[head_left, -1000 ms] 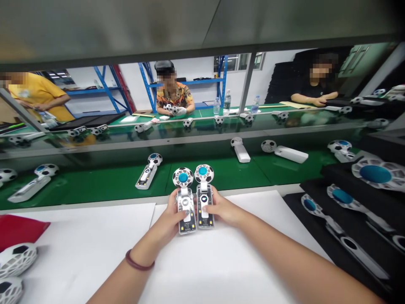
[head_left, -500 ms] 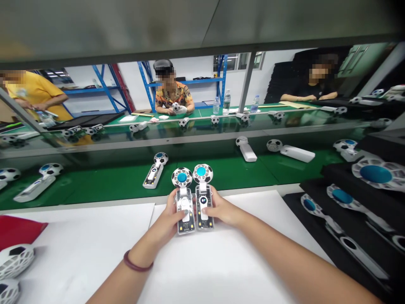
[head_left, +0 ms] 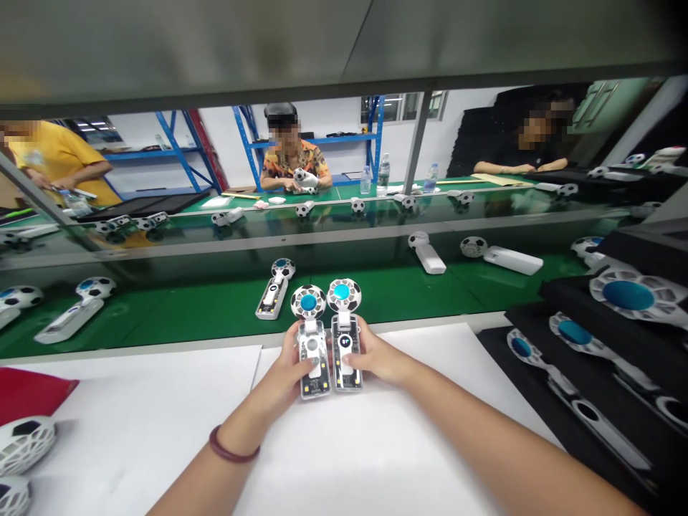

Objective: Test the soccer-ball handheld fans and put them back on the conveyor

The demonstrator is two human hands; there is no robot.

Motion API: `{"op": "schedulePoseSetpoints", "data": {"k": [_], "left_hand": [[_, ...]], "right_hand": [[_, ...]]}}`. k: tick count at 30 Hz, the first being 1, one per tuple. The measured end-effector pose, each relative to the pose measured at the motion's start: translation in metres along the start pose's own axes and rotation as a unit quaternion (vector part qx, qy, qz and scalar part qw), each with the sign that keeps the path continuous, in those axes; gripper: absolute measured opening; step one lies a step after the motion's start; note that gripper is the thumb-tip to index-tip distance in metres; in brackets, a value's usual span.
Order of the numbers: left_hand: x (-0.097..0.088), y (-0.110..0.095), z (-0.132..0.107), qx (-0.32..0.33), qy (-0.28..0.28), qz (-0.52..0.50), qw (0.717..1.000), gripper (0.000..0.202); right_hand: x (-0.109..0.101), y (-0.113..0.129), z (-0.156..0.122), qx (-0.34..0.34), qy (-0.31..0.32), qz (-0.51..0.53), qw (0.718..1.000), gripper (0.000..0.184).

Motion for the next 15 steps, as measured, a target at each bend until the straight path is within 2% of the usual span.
{"op": "schedulePoseSetpoints", "data": {"k": [4, 7, 11, 13, 15], "left_hand": [[0.002, 0.0, -0.001, 0.003, -0.006, 0.012, 1.0, 0.087], [0.005, -0.004, -0.004, 0.032, -0.018, 0.033, 0.999, 0.088], [0.006, -0.019, -0.009, 0.142, -0.068, 0.076, 0.985, 0.086], [0.005, -0.03, -0.012, 0.191, -0.096, 0.082, 0.973, 0.078], [0.006, -0.042, -0.016, 0.21, -0.109, 0.067, 0.969, 0.066]], "right_hand": [[0.001, -0.003, 0.0, -0.005, 0.012, 0.023, 1.0, 0.083], [0.002, 0.0, -0.001, -0.013, 0.012, 0.038, 0.999, 0.083], [0.001, 0.027, -0.008, -0.086, 0.021, 0.065, 0.994, 0.07], [0.001, 0.044, -0.015, -0.129, 0.023, 0.06, 0.99, 0.063], [0.003, 0.058, -0.022, -0.154, 0.026, 0.049, 0.986, 0.058]]}}
Point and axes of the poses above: each hand's wrist, its own z-axis towards the middle knuckle, its own x-axis out of the palm, y = z × x, the point moved 4 cm from there along z, towards the middle knuckle, and after that the axes turned 13 degrees about -y, right-handed, at the moved point
